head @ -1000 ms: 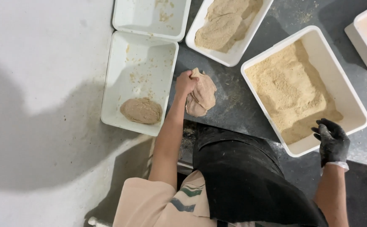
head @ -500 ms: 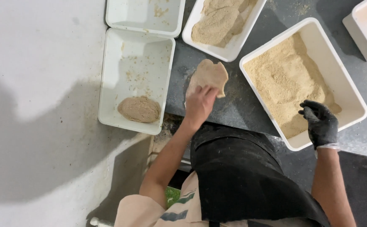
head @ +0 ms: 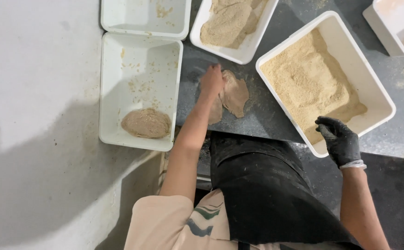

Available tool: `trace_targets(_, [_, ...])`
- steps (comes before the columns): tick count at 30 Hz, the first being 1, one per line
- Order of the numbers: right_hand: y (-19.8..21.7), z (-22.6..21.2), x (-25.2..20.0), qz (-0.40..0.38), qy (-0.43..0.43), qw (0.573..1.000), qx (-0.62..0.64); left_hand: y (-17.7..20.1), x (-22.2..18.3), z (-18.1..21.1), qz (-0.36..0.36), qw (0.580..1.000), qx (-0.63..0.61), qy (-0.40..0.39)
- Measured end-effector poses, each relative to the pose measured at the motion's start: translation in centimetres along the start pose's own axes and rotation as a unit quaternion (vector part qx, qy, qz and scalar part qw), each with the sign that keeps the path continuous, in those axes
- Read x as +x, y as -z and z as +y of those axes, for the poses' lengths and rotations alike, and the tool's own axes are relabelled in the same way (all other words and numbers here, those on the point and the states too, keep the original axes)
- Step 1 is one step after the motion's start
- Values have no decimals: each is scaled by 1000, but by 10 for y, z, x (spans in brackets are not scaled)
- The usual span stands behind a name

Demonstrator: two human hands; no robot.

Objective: Breading meat cutlets by dipping them in a liquid batter and then coating them with breadcrumbs in plastic trays.

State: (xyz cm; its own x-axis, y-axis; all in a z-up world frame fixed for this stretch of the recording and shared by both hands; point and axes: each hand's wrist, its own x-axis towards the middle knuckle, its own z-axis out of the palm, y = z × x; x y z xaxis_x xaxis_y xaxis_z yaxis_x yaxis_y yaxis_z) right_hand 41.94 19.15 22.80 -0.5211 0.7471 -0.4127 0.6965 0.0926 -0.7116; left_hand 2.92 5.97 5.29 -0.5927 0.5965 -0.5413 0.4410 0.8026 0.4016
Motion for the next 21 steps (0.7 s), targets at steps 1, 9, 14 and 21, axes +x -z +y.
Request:
trace_targets(1, [2,9,-4,5,-3,1000,0,0,4,2,-3,1000,1,-5])
trace_targets(9, [26,76,-20,46,4,996,81,-16,36,8,-82,996,0,24])
trace_targets(14, [53,106,6,-4,35,996,78,-20,18,14,-83,992,94,33])
trace_targets(21, [91,133,63,-97,134,986,36,10,-167,65,168,984,47,-44])
